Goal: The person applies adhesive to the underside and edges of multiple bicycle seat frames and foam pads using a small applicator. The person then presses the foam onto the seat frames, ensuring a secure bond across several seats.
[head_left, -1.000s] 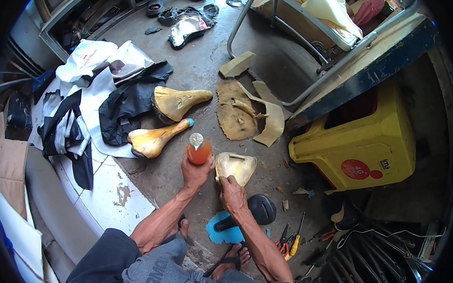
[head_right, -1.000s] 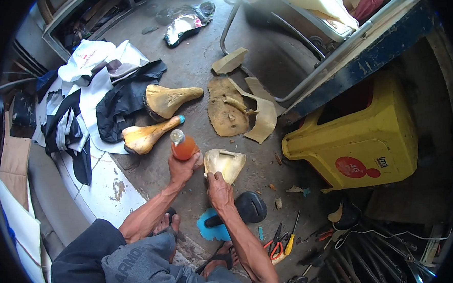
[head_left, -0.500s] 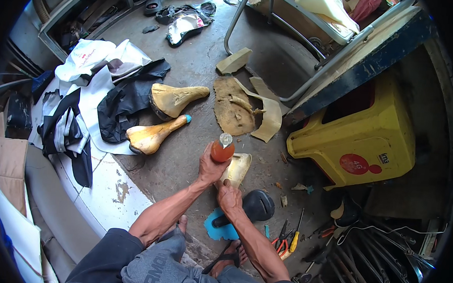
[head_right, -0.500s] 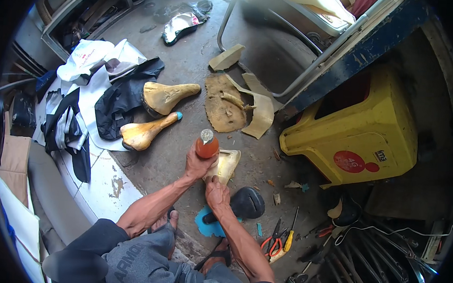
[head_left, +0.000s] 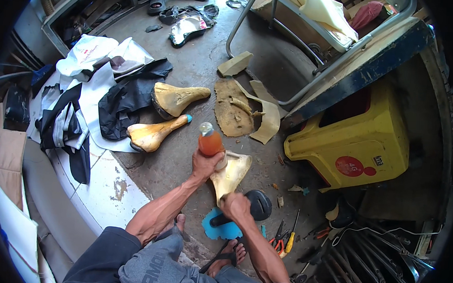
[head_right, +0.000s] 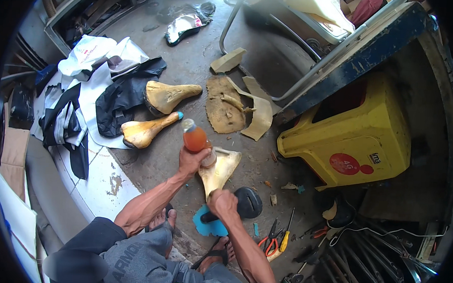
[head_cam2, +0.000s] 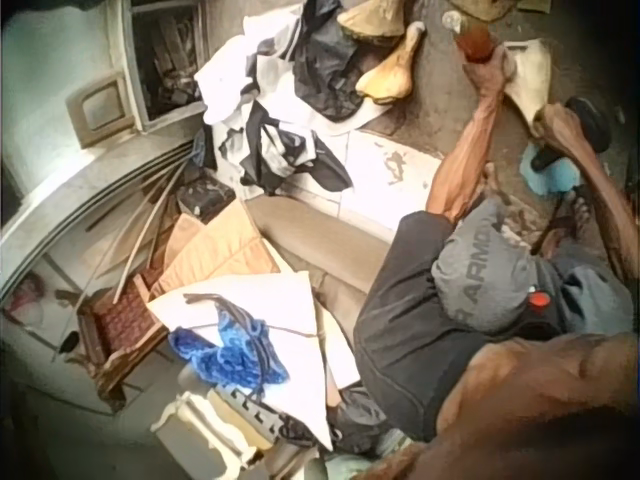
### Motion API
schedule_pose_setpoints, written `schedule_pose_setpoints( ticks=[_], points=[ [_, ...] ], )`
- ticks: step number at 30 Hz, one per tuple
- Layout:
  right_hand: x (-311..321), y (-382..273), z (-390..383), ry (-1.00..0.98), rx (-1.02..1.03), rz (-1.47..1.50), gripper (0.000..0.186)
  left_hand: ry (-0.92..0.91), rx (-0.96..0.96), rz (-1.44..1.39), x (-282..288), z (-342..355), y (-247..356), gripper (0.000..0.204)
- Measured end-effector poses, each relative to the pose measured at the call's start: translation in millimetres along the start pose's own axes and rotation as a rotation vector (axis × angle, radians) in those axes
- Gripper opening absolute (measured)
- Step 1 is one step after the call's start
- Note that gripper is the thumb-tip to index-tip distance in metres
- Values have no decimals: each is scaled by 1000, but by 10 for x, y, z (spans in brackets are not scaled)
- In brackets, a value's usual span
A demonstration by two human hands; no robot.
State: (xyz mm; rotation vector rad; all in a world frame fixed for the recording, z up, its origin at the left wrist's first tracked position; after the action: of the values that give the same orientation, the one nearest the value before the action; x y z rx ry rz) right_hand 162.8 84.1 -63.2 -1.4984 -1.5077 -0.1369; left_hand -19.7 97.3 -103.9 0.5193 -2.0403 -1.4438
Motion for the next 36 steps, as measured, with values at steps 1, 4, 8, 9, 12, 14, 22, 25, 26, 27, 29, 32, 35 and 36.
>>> schedule_pose_setpoints(
  ticks=[1,4,8,9,12,14,22,25,26,27,29,32,35,36],
  points=[
    [166,-145,34,43,-33,39,26,6,1,5,65,4,-14,41],
    [479,-346,258,196,-34,146,28,9,-41,-210,155,8,20,38],
    [522,-232,811,304,-19,67,28,51,-39,-132,164,18,61,36],
    [445,-140,965,268,-44,-6,28,49,-26,-130,158,7,51,37],
    [217,-125,1132,231,-18,-60,28,93,-5,-117,195,14,-68,39],
    [92,-111,1133,230,1,-82,28,104,18,-136,224,27,-114,40],
    [-23,-111,1019,229,-116,78,31,162,169,-364,329,168,-276,34],
    [-163,-288,921,237,-66,103,30,210,179,-390,372,152,-238,33],
    [-225,-312,917,265,-69,101,29,212,183,-387,365,157,-257,33],
    [-268,-332,903,300,-69,98,28,208,174,-362,350,174,-269,33],
    [-411,-224,885,345,-11,78,26,188,162,-340,293,178,-236,33],
    [-634,-212,800,167,171,-89,24,184,138,-266,281,166,-196,33],
    [-577,-511,555,-52,313,-142,24,148,143,-222,420,209,-288,35],
    [-488,-536,448,-48,312,-149,24,124,121,-277,393,195,-225,35]
  ],
)
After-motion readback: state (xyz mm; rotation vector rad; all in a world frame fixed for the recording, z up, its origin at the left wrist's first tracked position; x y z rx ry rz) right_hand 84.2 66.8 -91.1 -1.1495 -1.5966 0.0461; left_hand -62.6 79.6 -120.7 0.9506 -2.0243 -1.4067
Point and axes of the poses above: each hand's wrist, its own z-axis towards the middle knuckle, its own x-axis out of the back of the hand, y = z × x, the point moved 3 cm from there along z, towards the middle knuckle, and after that the axes turned 15 degrees about z, right-handed, at the moved point
